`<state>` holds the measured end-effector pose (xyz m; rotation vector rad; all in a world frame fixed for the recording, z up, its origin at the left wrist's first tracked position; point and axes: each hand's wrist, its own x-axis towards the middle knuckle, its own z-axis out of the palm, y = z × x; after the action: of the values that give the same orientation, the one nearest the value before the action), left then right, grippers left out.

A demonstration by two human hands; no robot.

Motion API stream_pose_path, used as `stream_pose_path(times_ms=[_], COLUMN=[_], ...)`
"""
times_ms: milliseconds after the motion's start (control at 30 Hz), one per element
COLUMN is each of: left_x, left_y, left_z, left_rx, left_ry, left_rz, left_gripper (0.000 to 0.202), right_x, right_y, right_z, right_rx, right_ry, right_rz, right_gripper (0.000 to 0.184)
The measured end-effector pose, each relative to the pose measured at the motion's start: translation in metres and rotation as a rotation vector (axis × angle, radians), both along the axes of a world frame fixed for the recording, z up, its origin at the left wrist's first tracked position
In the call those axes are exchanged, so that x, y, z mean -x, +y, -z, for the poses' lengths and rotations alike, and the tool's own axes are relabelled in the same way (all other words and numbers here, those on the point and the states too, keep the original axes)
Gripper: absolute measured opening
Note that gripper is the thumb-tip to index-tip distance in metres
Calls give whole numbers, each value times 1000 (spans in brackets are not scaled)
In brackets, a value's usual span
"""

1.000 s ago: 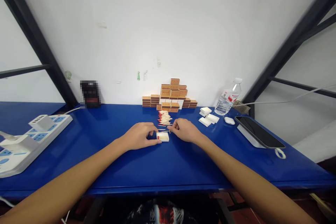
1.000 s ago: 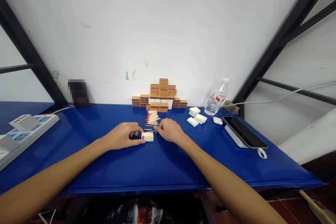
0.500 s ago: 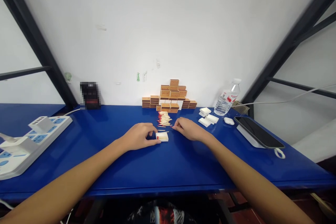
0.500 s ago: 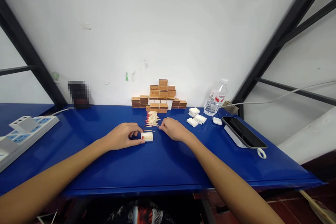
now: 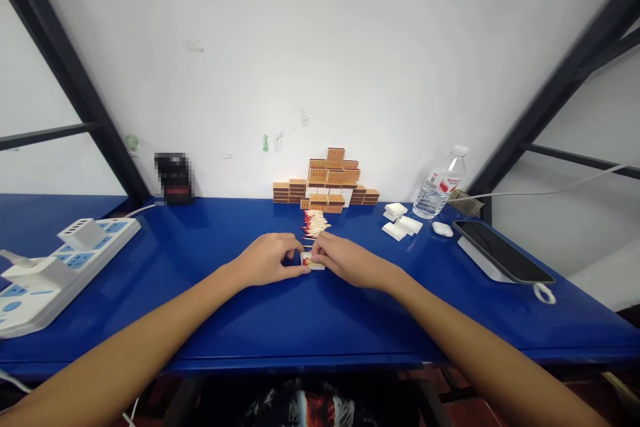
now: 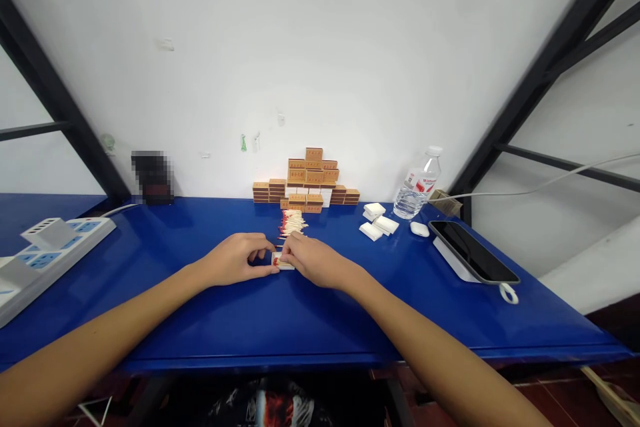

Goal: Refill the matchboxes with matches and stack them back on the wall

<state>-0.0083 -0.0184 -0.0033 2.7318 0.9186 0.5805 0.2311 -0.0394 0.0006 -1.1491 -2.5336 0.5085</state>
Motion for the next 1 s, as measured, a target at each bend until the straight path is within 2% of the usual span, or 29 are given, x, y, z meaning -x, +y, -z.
stream_pose_path(times_ms=[233, 367, 533, 667, 800, 1000], left_x=[-1, -1, -5, -4, -2, -3], left_y=[-2, -5, -10, -8, -4, -4], left_z=[-4, -4, -2, -3, -3, -2], left_rx=[9, 44, 59, 49, 56, 38], left_ry=[2, -8, -14, -4, 7, -3], left_rz=[-7, 21, 92, 60, 24, 42], left_gripper=[31, 31, 29, 31, 30, 31], right_x=[-1, -10, -15, -15, -10, -1], right_y=[8, 21, 27, 26, 27, 31], right_z=[1, 8, 14, 13, 13, 20], right_rx=[-116, -192, -94, -34, -72, -101], right_ry=[96, 110, 86, 16, 75, 67], right_rz=[28, 105, 79, 102, 111, 112], right_gripper=[15, 6, 5, 10, 9, 3])
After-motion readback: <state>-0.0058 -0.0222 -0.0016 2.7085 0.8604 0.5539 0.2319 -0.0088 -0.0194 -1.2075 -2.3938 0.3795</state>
